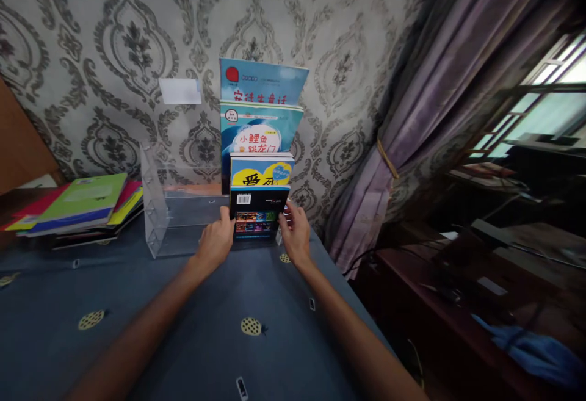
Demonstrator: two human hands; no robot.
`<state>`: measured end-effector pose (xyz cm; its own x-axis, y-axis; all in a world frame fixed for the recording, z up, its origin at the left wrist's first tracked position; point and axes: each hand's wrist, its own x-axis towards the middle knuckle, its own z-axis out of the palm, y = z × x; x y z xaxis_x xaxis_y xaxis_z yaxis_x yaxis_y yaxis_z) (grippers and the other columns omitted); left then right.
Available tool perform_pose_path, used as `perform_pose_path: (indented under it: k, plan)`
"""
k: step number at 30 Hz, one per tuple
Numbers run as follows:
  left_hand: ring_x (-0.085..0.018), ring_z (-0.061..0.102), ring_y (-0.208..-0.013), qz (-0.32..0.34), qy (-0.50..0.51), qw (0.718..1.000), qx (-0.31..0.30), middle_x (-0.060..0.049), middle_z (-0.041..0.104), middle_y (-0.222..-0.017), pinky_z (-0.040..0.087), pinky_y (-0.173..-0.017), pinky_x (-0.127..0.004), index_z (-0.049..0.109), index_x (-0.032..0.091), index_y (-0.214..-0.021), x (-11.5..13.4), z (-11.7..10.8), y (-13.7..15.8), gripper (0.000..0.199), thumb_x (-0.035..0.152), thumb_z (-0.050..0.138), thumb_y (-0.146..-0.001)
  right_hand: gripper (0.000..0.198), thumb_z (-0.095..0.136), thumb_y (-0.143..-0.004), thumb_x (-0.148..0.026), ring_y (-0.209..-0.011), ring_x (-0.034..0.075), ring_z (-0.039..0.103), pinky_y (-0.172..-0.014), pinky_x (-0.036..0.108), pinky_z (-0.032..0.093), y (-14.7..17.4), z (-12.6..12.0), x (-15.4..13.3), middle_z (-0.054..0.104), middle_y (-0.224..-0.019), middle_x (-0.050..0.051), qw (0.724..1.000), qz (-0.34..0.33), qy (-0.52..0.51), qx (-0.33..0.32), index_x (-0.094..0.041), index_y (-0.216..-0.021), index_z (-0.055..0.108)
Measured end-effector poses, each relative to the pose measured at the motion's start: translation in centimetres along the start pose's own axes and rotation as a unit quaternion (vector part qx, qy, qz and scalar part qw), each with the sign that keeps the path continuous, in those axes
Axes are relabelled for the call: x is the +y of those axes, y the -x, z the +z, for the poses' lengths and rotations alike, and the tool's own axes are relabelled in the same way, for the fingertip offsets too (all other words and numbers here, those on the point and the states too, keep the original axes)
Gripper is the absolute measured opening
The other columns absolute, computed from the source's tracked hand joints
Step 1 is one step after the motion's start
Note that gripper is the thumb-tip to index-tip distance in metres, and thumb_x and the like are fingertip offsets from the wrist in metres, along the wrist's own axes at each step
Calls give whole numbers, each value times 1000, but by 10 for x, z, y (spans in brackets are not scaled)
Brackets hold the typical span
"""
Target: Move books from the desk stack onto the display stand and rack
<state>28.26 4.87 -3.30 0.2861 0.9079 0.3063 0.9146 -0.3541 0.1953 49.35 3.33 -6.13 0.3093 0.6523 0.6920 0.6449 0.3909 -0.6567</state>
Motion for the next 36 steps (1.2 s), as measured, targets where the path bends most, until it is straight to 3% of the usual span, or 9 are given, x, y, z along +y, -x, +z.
perform_pose_path:
  k: [9,15,20,24,30,36]
  plan:
    - [-29,74,-77,29,-1,1000,-1,-16,72,-86,48,-59,-32,46,12,-113,-3,4,-4,24,26,27,-107,39,49,-94,-31,-76,20,60,-63,36,55,1,2,2,59,-96,7,1000,-9,12,12,-21,-130,61]
    - [-28,73,-81,18,8,1000,6,-13,72,-89,50,-63,-32,47,13,-113,-1,-9,-2,19,26,35,-105,36,51,-95,-38,-79,21,61,-60,34,55,-1,-3,-1,61,-95,7,1000,-7,14,0,-20,-124,62]
    - [-27,64,-107,60,-30,991,114,-14,65,-114,52,-72,-31,48,16,-125,-3,-14,0,24,25,44,-103,56,53,-94,-36,-78,19,63,-58,33,56,2,0,-12,60,-116,13,1000,3,1,21,-20,-146,40]
    - [-25,61,-103,121,-86,969,195,-13,61,-118,52,-79,-33,40,22,-145,-5,-7,1,43,20,42,-102,54,48,-96,-29,-82,18,62,-67,36,59,8,5,-22,51,-131,15,995,-65,48,51,-24,-148,37]
    - [-24,59,-99,139,-108,963,202,-11,61,-112,52,-79,-33,31,25,-155,-4,-2,2,55,16,38,-102,51,41,-96,-22,-109,25,62,-83,44,59,13,7,-20,41,-144,16,988,-108,109,-16,-28,-146,47]
    - [-31,46,-133,136,-92,962,218,-19,49,-144,48,-95,-40,31,23,-156,-2,1,4,56,14,39,-101,59,42,-94,-23,-123,28,56,-86,47,60,17,6,-9,42,-146,15,988,-98,111,-45,-29,-153,38]
